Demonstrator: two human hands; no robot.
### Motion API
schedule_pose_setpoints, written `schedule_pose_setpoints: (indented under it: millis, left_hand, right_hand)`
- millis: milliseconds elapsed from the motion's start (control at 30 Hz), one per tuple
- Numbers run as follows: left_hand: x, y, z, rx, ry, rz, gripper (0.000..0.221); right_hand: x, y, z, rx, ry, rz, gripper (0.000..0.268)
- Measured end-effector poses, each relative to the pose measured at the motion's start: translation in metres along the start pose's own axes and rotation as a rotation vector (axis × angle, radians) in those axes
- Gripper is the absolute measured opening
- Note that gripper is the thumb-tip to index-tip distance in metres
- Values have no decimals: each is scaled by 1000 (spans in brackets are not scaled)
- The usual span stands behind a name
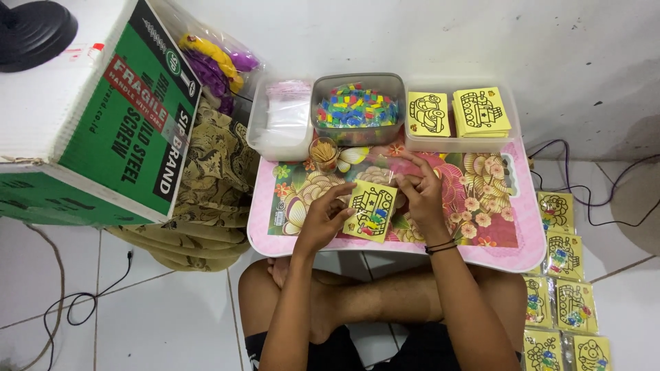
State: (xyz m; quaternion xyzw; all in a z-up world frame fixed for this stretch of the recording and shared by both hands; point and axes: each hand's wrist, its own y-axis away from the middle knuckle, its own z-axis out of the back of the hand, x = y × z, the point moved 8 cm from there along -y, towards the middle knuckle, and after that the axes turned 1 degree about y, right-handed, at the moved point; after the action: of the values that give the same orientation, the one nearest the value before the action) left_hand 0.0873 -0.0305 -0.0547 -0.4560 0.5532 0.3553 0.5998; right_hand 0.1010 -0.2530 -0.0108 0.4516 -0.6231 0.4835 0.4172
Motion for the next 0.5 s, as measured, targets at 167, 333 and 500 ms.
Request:
schedule_pose_setpoints:
  millis: [167,333,500]
  left_hand:
    - [-10,1,-2,-6,-9,0,56]
    - [-22,3,-1,-52,-20,-19,57]
    - [-19,3,2,-72,-23,-35,53]
  right_hand:
    - [11,3,-5,-3,59,28,47]
    - [7,3,-10,87,20,29,23]
    - [-9,0,-8,155,73,40,46]
